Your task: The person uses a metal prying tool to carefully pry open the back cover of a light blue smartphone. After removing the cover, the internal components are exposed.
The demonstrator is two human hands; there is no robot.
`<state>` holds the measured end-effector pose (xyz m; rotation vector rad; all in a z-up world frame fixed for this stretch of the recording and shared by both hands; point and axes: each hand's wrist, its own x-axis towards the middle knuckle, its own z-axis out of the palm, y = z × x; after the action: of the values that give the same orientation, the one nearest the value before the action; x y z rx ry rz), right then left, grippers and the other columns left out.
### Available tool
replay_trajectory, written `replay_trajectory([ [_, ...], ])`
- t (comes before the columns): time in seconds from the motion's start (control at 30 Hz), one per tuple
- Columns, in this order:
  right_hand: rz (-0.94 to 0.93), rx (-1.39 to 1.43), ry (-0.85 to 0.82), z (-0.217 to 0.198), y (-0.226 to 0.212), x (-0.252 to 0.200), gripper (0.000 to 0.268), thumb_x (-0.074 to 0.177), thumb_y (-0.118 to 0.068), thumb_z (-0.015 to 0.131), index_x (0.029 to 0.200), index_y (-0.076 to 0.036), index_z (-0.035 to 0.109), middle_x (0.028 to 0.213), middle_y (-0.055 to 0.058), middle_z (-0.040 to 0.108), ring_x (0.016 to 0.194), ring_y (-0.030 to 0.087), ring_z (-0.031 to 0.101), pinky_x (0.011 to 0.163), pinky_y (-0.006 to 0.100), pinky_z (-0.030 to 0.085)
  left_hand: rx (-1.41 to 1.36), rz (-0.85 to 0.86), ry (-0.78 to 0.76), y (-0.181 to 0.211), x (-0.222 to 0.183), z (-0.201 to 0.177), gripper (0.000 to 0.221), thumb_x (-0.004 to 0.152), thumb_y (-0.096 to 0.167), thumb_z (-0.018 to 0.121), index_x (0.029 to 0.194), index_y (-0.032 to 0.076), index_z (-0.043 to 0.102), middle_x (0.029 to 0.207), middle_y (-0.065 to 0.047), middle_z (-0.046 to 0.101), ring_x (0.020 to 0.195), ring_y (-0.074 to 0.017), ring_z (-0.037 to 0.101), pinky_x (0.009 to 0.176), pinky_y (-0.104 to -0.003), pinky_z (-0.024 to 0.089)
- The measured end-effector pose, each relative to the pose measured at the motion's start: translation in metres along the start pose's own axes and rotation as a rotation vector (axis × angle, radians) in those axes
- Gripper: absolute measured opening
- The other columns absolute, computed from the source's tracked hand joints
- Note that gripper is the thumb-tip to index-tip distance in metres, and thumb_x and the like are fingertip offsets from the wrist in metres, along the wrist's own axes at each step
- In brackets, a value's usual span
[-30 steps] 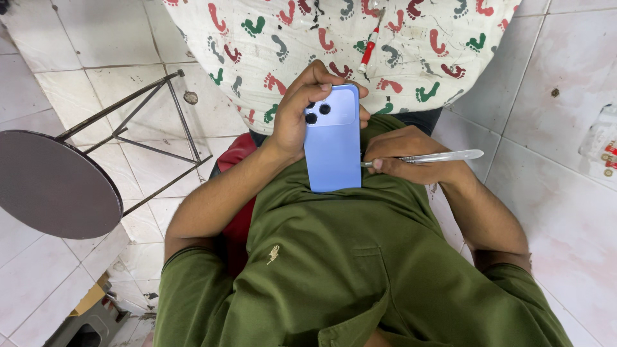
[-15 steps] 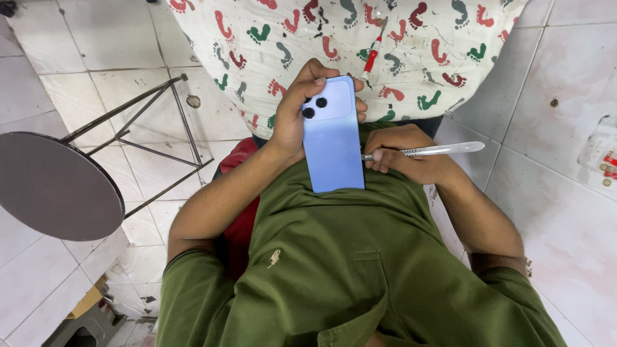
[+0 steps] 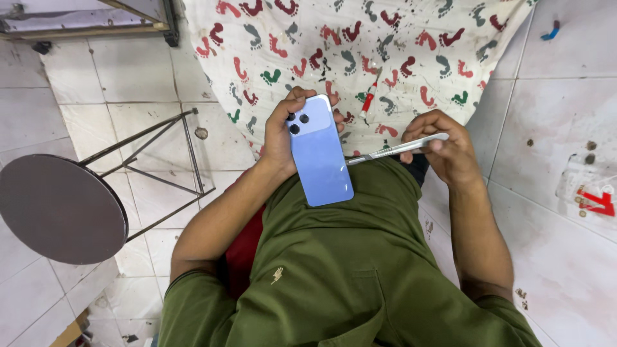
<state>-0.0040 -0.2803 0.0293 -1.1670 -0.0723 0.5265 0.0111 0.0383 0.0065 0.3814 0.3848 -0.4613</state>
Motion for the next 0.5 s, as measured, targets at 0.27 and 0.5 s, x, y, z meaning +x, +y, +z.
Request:
replay_trajectory([
  [0.27, -0.157, -0.096, 0.289, -0.019, 0.003, 0.029, 0.044, 0.102, -0.029, 0.060, 0.131, 0.003, 0.055, 0.118, 0.019, 0.067, 0.104, 0.024, 0.067, 0.096, 0.037, 0.056, -0.017, 0.036, 0.047, 0.007, 0.016, -0.019, 0.030, 0.091, 0.028, 0.059, 0.112, 0.008, 0.050, 0.120, -0.022, 0.065, 0.097, -0.0363, 0.069, 0.091, -0.051, 0.059],
  [0.5, -0.416, -1.367, 0.469, 0.017, 0.002, 0.045, 0.035, 0.100, -0.023, 0.073, 0.126, -0.002, 0.062, 0.139, 0.014, 0.059, 0.133, 0.031, 0.050, 0.113, 0.046, 0.042, 0.136, 0.105, 0.168, 0.024, 0.037, -0.040, 0.032, 0.090, 0.028, 0.054, 0.114, 0.006, 0.051, 0.117, -0.023, 0.065, 0.099, -0.0347, 0.071, 0.091, -0.050, 0.061],
])
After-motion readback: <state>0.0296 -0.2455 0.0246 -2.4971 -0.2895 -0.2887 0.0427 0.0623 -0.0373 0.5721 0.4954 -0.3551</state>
